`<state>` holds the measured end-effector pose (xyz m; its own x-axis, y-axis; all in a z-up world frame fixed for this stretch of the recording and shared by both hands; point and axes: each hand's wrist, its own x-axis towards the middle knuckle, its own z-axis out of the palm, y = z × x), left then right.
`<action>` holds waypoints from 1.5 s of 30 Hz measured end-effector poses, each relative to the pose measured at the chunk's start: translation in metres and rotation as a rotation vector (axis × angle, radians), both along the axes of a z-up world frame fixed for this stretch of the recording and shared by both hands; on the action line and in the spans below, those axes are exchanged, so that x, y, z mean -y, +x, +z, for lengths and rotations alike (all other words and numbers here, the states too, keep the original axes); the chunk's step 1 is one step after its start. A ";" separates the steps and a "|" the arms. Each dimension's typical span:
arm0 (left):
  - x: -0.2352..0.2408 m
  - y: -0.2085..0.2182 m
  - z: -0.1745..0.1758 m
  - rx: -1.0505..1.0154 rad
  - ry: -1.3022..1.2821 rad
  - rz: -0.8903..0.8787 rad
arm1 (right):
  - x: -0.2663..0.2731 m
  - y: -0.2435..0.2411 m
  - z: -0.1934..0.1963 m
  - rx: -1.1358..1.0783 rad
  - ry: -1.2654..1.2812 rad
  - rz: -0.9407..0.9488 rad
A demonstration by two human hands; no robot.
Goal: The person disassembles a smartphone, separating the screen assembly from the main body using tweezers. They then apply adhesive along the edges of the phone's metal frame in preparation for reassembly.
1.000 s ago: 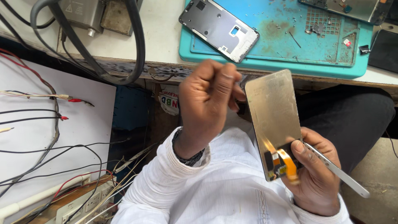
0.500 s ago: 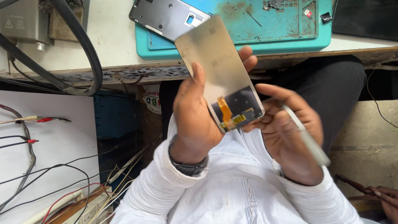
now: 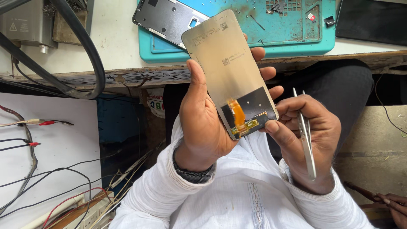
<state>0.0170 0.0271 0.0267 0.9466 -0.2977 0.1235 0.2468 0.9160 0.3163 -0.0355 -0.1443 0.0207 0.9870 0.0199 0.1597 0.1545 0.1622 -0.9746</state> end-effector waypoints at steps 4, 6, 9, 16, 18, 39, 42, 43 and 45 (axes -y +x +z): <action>0.001 -0.001 0.004 0.062 0.149 0.045 | -0.001 0.005 0.004 -0.109 0.218 0.036; 0.000 -0.001 0.006 0.082 0.183 0.058 | -0.002 0.007 0.005 -0.133 0.263 0.030; -0.002 0.000 0.009 0.055 0.134 0.041 | -0.004 0.008 0.005 -0.112 0.296 0.014; -0.002 0.000 0.006 0.054 0.064 0.013 | -0.001 0.008 0.003 -0.102 0.229 0.040; -0.001 -0.002 0.006 0.065 0.104 0.026 | 0.002 0.008 0.000 -0.124 0.260 0.061; 0.002 -0.004 0.012 0.075 0.137 0.035 | 0.011 0.009 0.008 0.067 -0.028 -0.030; -0.001 -0.013 0.012 0.085 0.185 0.006 | 0.012 0.014 0.014 0.114 -0.083 0.002; -0.002 -0.014 0.011 0.082 0.202 -0.016 | 0.013 0.019 0.016 0.135 -0.082 0.011; -0.003 -0.018 0.011 0.039 0.252 -0.084 | 0.014 0.028 0.022 0.139 -0.046 0.026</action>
